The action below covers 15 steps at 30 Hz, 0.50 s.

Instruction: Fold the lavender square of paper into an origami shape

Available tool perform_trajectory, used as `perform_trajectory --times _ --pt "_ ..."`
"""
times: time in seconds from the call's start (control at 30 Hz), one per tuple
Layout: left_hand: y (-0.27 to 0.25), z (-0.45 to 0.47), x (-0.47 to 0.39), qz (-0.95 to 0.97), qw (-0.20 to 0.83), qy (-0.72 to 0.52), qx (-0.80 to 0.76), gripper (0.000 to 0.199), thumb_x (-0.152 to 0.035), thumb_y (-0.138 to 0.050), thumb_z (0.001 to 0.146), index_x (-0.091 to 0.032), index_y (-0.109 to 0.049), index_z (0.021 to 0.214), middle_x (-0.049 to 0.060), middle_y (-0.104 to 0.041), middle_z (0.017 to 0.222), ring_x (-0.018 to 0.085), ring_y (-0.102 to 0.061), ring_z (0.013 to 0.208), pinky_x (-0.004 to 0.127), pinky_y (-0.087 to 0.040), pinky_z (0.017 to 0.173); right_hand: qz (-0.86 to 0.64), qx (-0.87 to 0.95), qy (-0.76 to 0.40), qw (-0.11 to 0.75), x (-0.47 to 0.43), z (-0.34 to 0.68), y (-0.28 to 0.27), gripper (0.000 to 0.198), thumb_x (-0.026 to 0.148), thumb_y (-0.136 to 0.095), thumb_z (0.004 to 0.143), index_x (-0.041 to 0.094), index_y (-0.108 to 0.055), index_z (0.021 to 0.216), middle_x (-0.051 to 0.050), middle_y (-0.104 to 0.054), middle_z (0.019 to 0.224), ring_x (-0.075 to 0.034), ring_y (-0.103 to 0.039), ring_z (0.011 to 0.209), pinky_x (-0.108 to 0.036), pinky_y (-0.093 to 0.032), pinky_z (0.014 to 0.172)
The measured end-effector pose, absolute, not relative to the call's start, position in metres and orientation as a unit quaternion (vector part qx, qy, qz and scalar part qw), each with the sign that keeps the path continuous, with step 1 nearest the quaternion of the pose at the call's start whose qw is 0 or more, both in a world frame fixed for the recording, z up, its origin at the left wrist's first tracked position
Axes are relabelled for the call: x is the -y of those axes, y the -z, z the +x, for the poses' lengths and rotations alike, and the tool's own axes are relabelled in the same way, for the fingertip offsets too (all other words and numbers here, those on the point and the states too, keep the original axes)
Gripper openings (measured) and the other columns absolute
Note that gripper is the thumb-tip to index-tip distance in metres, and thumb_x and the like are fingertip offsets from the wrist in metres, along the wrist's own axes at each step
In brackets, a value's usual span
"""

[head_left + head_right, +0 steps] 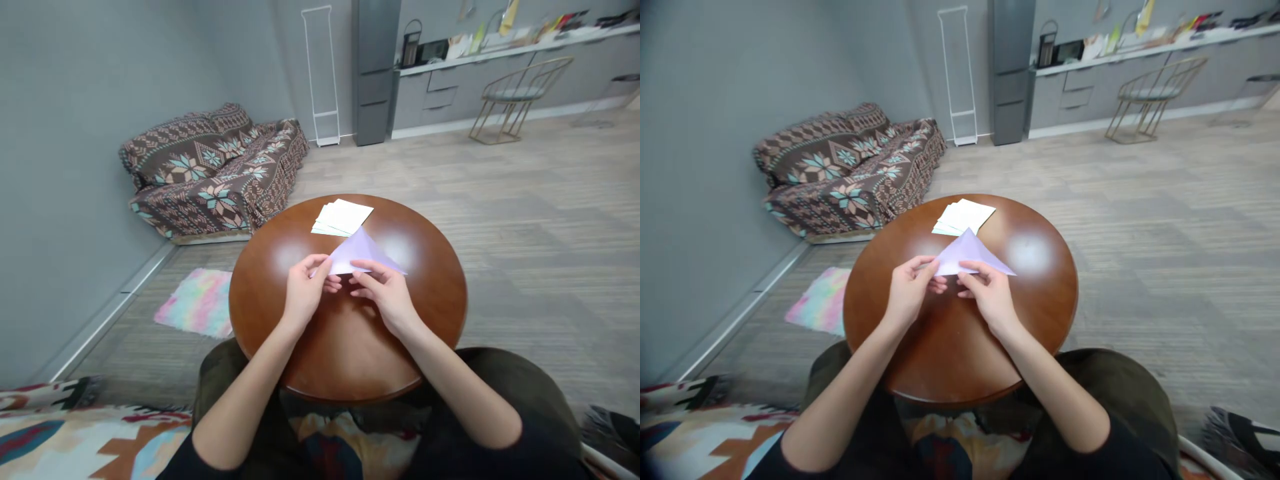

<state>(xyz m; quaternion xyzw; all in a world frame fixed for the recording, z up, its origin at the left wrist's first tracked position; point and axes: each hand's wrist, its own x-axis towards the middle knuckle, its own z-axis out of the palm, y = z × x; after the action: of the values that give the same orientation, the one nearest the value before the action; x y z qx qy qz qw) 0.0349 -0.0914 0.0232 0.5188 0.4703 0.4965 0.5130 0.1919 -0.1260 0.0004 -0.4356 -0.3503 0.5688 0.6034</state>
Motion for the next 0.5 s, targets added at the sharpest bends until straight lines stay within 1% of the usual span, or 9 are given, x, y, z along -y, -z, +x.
perform_trajectory --times 0.07,0.13,0.2,0.27,0.3,0.37,0.4,0.43,0.5 --pt "-0.030 0.027 0.084 0.547 0.484 -0.500 -0.465 0.035 -0.041 -0.077 0.079 -0.012 -0.068 0.097 0.004 -0.070 0.062 0.014 -0.065 0.050 0.024 -0.055 0.052 -0.417 0.344 -0.627 0.561 0.130 0.193 -0.006 0.044 0.040 -0.080 0.076 0.019 -0.071 0.113 -0.006 -0.075 0.093 -0.019 -0.071 0.083 -0.029 -0.061 0.063" --pt "-0.039 0.017 0.072 0.572 0.437 -0.511 -0.470 0.028 -0.037 -0.078 0.078 -0.012 -0.069 0.088 0.001 -0.066 0.057 0.011 -0.060 0.048 0.022 -0.050 0.050 -0.406 0.385 -0.660 0.501 0.133 0.197 -0.017 0.052 0.043 -0.074 0.083 0.020 -0.062 0.128 -0.007 -0.077 0.092 -0.017 -0.071 0.068 -0.027 -0.055 0.051" --pt "-0.051 0.006 0.058 0.589 0.413 -0.509 -0.472 0.021 -0.032 -0.078 0.075 -0.013 -0.069 0.080 -0.002 -0.060 0.051 0.008 -0.053 0.044 0.019 -0.042 0.046 -0.412 0.489 -0.615 0.461 0.135 0.207 -0.032 0.049 0.045 -0.068 0.087 0.018 -0.061 0.128 -0.002 -0.072 0.068 -0.014 -0.059 0.045 -0.024 -0.043 0.040" --pt "-0.063 0.000 0.045 0.627 0.434 -0.446 -0.469 0.018 -0.030 -0.078 0.073 -0.014 -0.069 0.073 -0.005 -0.053 0.047 0.007 -0.047 0.042 0.018 -0.036 0.044 -0.455 0.565 -0.432 0.537 0.133 0.219 -0.046 0.030 0.044 -0.065 0.091 0.018 -0.071 0.103 0.000 -0.067 0.061 -0.014 -0.058 0.048 -0.028 -0.048 0.049" --pt "-0.070 -0.001 0.041 0.653 0.448 -0.398 -0.463 0.018 -0.030 -0.077 0.074 -0.014 -0.070 0.073 -0.005 -0.052 0.046 0.007 -0.046 0.042 0.019 -0.035 0.044 -0.478 0.581 -0.311 0.581 0.131 0.225 -0.052 0.023 0.040 -0.067 0.090 0.019 -0.071 0.098 -0.003 -0.070 0.069 -0.017 -0.065 0.061 -0.031 -0.052 0.060" --pt "-0.081 0.004 0.037 0.698 0.454 -0.338 -0.439 0.016 -0.029 -0.075 0.075 -0.014 -0.070 0.072 -0.004 -0.054 0.049 0.007 -0.047 0.044 0.019 -0.036 0.046 -0.491 0.634 -0.151 0.578 0.124 0.235 -0.057 0.022 0.033 -0.073 0.085 0.022 -0.071 0.103 -0.007 -0.075 0.097 -0.024 -0.069 0.091 -0.038 -0.054 0.081" --pt "-0.086 0.010 0.036 0.720 0.446 -0.315 -0.428 0.014 -0.028 -0.073 0.076 -0.014 -0.071 0.072 -0.003 -0.057 0.053 0.008 -0.050 0.047 0.020 -0.037 0.047 -0.486 0.663 -0.130 0.555 0.120 0.237 -0.056 0.023 0.033 -0.075 0.083 0.022 -0.071 0.103 -0.007 -0.075 0.104 -0.026 -0.068 0.098 -0.039 -0.052 0.085" --pt "-0.089 0.017 0.036 0.740 0.439 -0.297 -0.413 0.013 -0.027 -0.072 0.077 -0.014 -0.071 0.073 -0.002 -0.059 0.057 0.008 -0.051 0.049 0.020 -0.038 0.049 -0.483 0.686 -0.135 0.527 0.116 0.239 -0.054 0.023 0.032 -0.076 0.083 0.022 -0.071 0.103 -0.007 -0.075 0.103 -0.026 -0.068 0.098 -0.039 -0.052 0.085" --pt "-0.092 0.033 0.038 0.773 0.435 -0.269 -0.376 0.012 -0.025 -0.070 0.078 -0.015 -0.072 0.072 -0.001 -0.061 0.060 0.009 -0.053 0.053 0.021 -0.040 0.052 -0.489 0.705 -0.160 0.489 0.109 0.238 -0.046 0.013 0.030 -0.073 0.085 0.022 -0.071 0.095 -0.004 -0.076 0.094 -0.023 -0.070 0.089 -0.037 -0.052 0.081"
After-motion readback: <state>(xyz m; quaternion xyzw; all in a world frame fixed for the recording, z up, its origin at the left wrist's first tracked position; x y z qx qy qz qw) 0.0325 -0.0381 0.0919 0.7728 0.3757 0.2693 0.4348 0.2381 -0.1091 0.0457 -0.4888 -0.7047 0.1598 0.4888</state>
